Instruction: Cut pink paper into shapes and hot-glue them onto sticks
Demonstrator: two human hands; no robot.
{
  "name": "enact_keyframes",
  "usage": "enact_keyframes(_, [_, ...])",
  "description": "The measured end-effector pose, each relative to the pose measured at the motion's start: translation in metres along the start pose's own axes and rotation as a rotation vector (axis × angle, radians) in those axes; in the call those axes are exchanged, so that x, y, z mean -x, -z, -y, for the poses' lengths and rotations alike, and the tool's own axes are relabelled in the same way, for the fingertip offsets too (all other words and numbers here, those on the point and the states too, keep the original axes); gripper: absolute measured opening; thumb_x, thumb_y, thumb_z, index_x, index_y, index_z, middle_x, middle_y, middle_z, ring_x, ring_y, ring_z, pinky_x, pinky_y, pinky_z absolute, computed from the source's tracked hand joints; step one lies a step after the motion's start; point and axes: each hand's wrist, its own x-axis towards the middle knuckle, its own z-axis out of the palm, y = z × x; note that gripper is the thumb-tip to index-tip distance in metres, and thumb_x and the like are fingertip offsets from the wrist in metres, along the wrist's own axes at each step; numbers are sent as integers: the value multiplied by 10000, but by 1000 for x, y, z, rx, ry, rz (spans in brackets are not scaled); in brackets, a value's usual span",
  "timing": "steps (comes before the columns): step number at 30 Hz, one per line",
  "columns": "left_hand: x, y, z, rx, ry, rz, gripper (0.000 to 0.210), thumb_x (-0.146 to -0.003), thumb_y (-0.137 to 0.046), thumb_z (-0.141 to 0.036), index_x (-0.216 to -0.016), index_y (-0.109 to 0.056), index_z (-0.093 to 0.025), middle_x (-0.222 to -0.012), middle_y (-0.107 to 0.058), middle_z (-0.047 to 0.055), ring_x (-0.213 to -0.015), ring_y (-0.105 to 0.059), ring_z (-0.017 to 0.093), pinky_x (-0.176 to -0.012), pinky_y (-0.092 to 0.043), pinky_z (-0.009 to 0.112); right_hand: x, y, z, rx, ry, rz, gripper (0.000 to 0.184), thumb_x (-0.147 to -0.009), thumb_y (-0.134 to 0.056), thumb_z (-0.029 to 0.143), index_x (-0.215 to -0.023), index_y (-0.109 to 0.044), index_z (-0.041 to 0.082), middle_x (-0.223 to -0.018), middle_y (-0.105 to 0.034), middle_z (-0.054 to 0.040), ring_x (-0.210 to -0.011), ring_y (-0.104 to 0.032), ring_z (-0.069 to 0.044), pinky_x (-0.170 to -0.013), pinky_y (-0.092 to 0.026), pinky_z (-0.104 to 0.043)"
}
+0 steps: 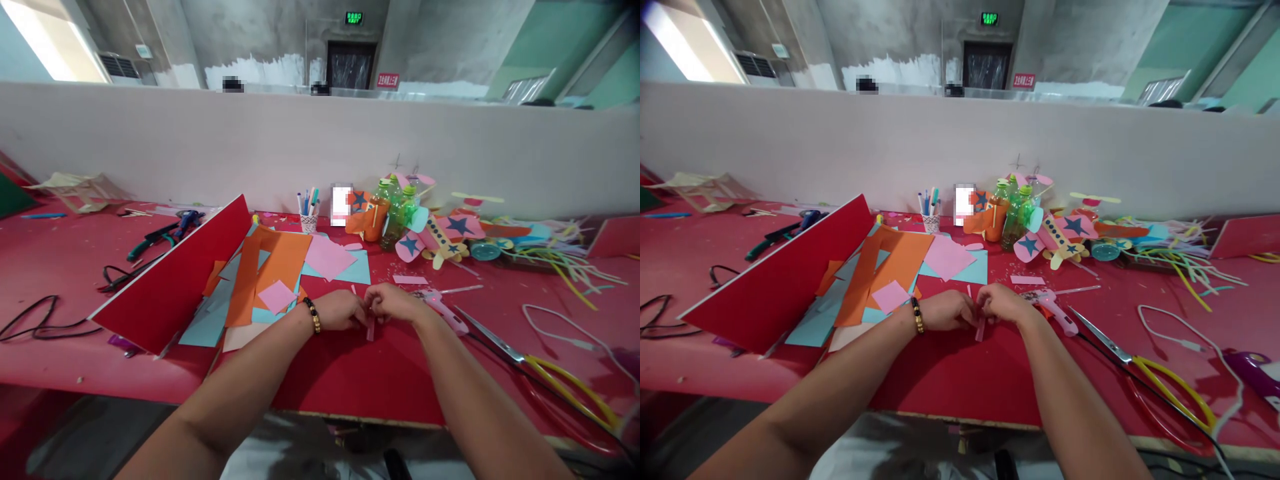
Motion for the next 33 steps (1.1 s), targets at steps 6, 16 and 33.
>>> enact_keyframes(6, [-1, 0, -4, -150, -21, 32, 209, -806, -587, -187, -905, -729, -305, -965, -700, 5, -919, -603, 155, -775, -409, 206, -9, -3, 10, 131, -73, -30, 198, -574, -515, 25, -654, -549, 202, -412, -589, 42, -402, -582, -137, -410, -394, -196])
enact_keyframes(16, [-2, -1, -6, -201, -63, 37, 202, -806, -582, -171, -896, -734, -269, -962, -681, 43, -917, -590, 165, -790, -410, 226, 16, -6, 13, 356, 31, -376, 125, -657, -621, 130, -746, -614, 218, -583, -635, 4, -567, -594, -163, -551, -369, -251])
enact_keyframes(33, [0, -14, -21, -132, 100, -70, 199, -849, -555, -341, -861, -733, -253, -967, -657, 24, -928, -569, 145, -811, -391, 213, 87, 58, -102, 272, -157, -680, 337, -611, -673, 382, -887, -662, 189, -800, -694, -55, -647, -629, -209, -541, -429, -284])
